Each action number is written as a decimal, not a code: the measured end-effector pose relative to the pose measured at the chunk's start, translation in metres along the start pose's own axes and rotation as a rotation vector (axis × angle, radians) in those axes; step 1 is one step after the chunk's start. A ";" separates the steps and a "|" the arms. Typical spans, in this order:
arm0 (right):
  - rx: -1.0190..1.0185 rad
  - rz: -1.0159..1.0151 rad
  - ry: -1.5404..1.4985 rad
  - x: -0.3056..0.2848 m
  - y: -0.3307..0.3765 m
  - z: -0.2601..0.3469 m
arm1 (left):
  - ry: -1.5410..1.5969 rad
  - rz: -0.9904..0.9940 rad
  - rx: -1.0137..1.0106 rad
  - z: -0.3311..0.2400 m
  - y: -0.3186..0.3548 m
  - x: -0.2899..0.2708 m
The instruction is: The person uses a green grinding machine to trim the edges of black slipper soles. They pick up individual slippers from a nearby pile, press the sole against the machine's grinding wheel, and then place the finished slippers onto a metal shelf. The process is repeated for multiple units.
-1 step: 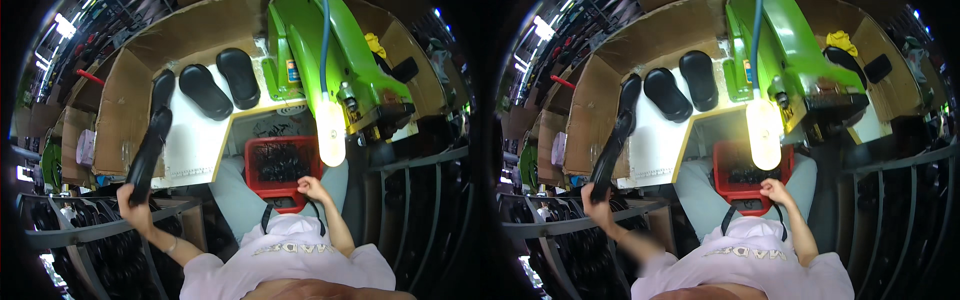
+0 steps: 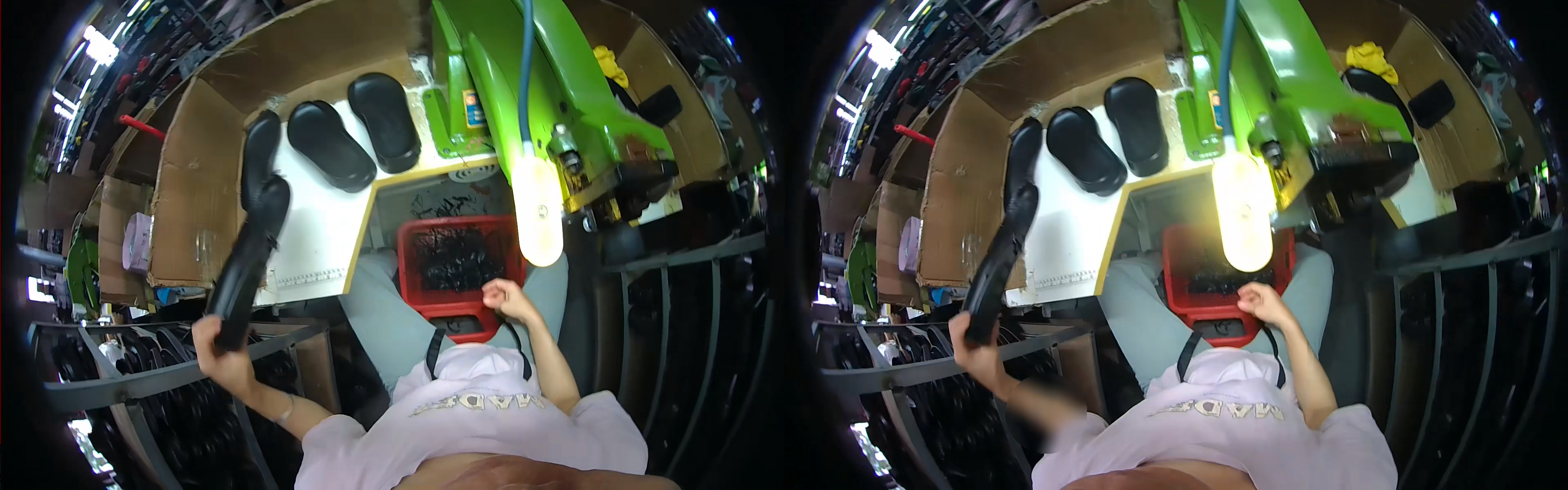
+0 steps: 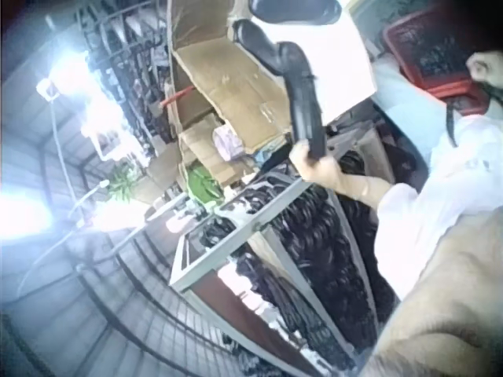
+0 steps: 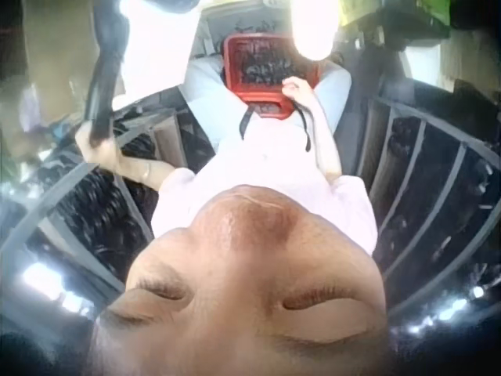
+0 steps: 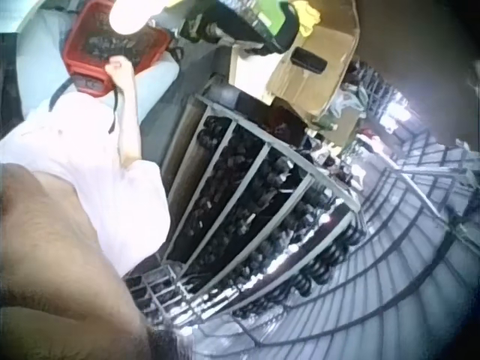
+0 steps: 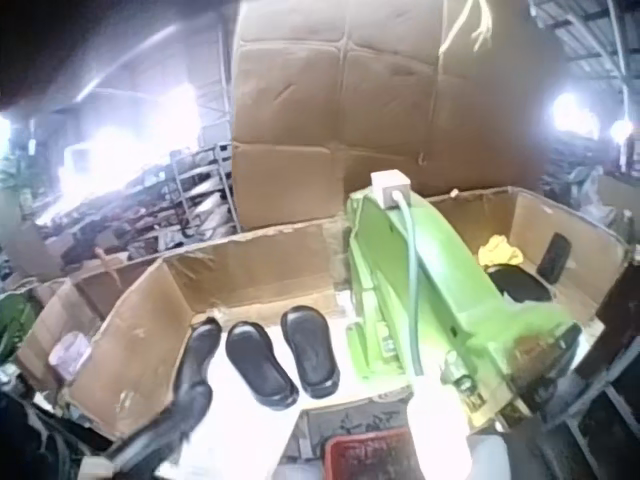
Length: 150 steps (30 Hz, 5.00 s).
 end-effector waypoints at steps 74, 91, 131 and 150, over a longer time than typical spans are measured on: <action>-0.868 -0.525 -0.447 -0.114 0.007 0.179 | 0.354 0.438 0.182 -0.133 0.048 0.267; -1.062 -0.853 0.366 -0.057 0.051 0.235 | 0.721 0.467 -0.036 -0.131 0.113 0.341; -0.860 -0.723 -0.046 -0.115 0.085 0.233 | 1.547 0.307 -0.753 -0.075 0.137 0.294; -1.025 -0.743 0.288 -0.052 0.058 0.233 | 0.702 1.130 -0.613 -0.014 0.187 0.311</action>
Point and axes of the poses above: each hand's wrist, its own y-axis away from the middle knuckle, its own x-axis out of the palm, z = x × y, the point moved 6 cm from there along -y, towards the middle knuckle, and after that the axes turned 1 degree about z, right-handed, at the moved point
